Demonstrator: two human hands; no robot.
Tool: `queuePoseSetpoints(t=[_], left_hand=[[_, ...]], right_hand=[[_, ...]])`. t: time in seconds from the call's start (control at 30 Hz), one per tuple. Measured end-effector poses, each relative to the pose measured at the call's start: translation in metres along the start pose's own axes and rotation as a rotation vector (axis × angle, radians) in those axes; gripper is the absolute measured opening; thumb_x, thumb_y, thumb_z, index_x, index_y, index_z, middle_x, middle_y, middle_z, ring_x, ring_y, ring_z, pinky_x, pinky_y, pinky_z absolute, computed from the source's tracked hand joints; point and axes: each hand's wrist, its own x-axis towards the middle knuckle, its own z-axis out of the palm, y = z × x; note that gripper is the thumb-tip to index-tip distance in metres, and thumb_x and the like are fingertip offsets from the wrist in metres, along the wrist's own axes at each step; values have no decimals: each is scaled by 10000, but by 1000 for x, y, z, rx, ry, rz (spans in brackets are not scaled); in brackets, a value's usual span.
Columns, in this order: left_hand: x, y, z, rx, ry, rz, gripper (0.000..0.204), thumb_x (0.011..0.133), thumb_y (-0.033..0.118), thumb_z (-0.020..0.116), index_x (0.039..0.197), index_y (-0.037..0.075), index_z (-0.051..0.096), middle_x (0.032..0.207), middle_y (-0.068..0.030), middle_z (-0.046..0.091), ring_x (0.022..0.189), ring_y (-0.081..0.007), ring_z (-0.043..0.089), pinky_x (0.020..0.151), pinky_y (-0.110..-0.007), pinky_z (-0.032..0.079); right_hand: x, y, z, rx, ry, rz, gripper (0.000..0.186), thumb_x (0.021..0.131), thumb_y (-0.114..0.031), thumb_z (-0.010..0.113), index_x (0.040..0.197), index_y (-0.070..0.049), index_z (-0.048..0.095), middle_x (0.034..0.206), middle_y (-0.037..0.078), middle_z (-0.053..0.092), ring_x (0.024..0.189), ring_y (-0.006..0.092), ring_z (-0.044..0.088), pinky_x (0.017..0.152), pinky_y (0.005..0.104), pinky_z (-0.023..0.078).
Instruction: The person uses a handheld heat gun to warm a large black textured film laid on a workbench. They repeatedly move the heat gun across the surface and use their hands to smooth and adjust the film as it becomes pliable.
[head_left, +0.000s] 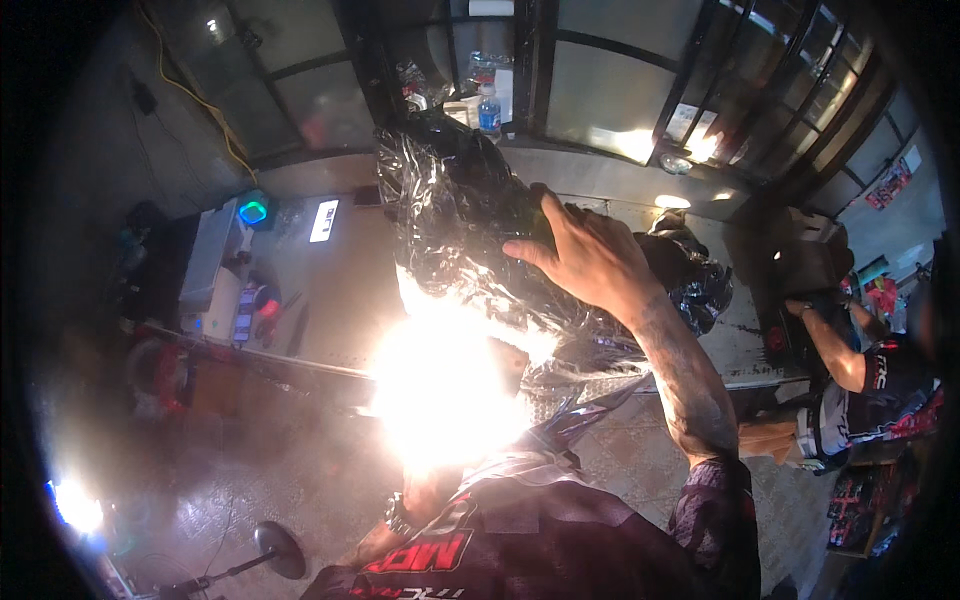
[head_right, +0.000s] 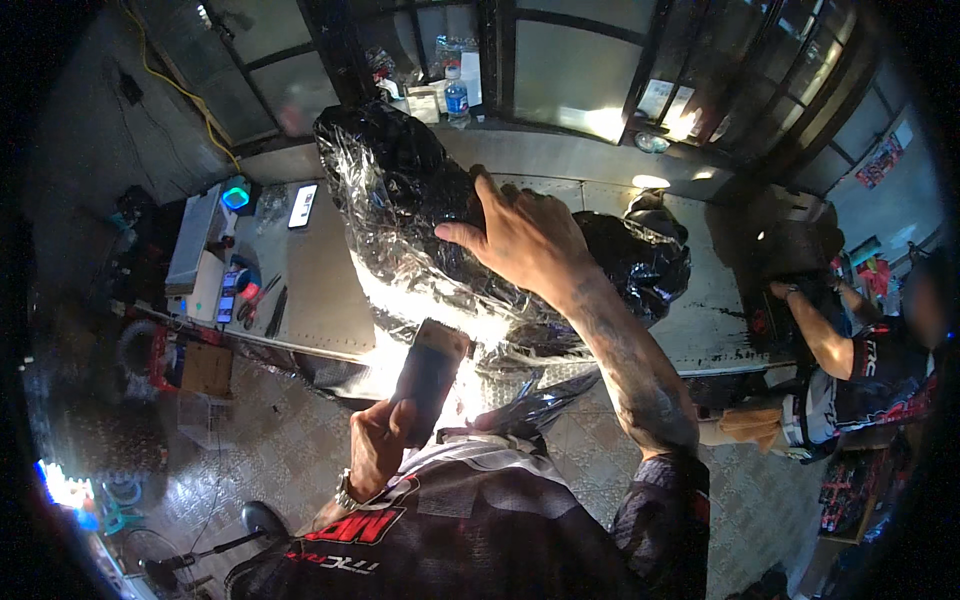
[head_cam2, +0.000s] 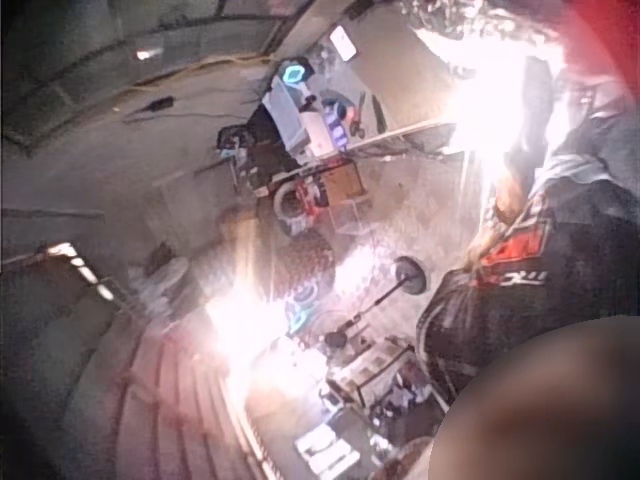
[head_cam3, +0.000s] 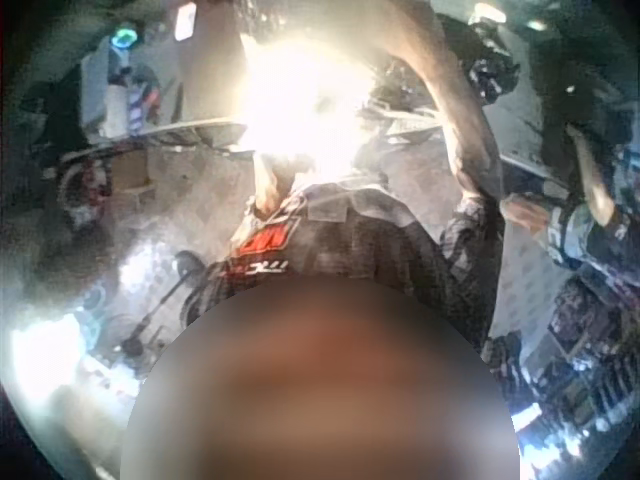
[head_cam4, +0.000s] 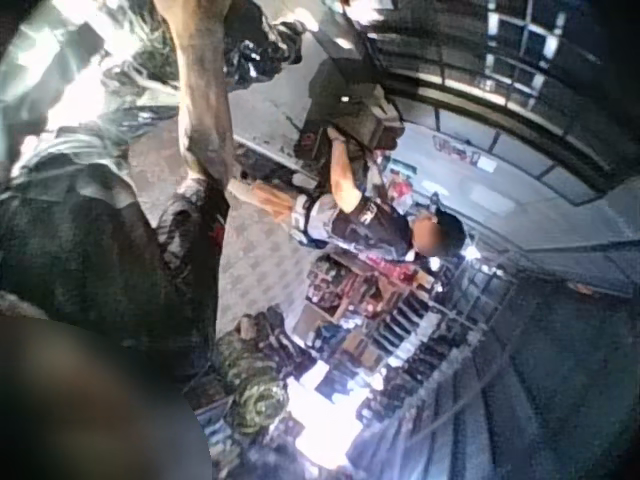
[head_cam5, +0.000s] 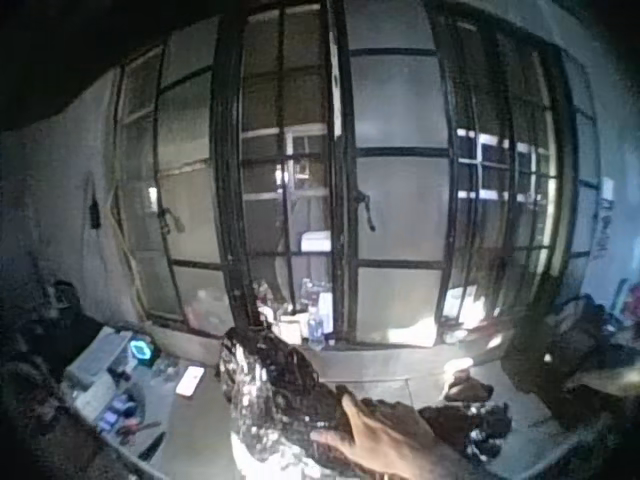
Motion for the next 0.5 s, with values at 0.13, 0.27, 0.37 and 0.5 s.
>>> queuePoseSetpoints(t=[0.13,0.27,0.37,0.5], left_hand=[[-13,-10,-4,-44,6,17,573,968,517,579,703,8,573,568,34,466,602,-54,402,509,-308,339],[11,-7,-12,-424,-110,45,567,994,494,549,719,1,608,584,41,490,617,-53,407,523,-301,362],[44,8,-32,-171,-234,-80,553,991,488,561,775,-4,692,651,29,599,622,-52,497,545,-274,418],[73,43,-45,-92,-316,20,506,974,478,594,829,11,724,678,10,638,589,-62,553,510,-256,419]], right_hand=[[5,15,11,43,59,-75,935,887,-749,476,1393,37,460,1001,238,704,927,375,710,784,441,585],[1,14,15,13,165,-107,888,902,-716,493,1364,42,491,1000,236,706,911,365,710,786,445,581],[2,14,18,-12,257,-183,851,926,-682,489,1348,58,496,978,238,706,880,365,711,768,442,583],[6,20,22,41,286,-245,817,941,-655,489,1313,72,521,934,260,701,845,373,714,750,432,587]])
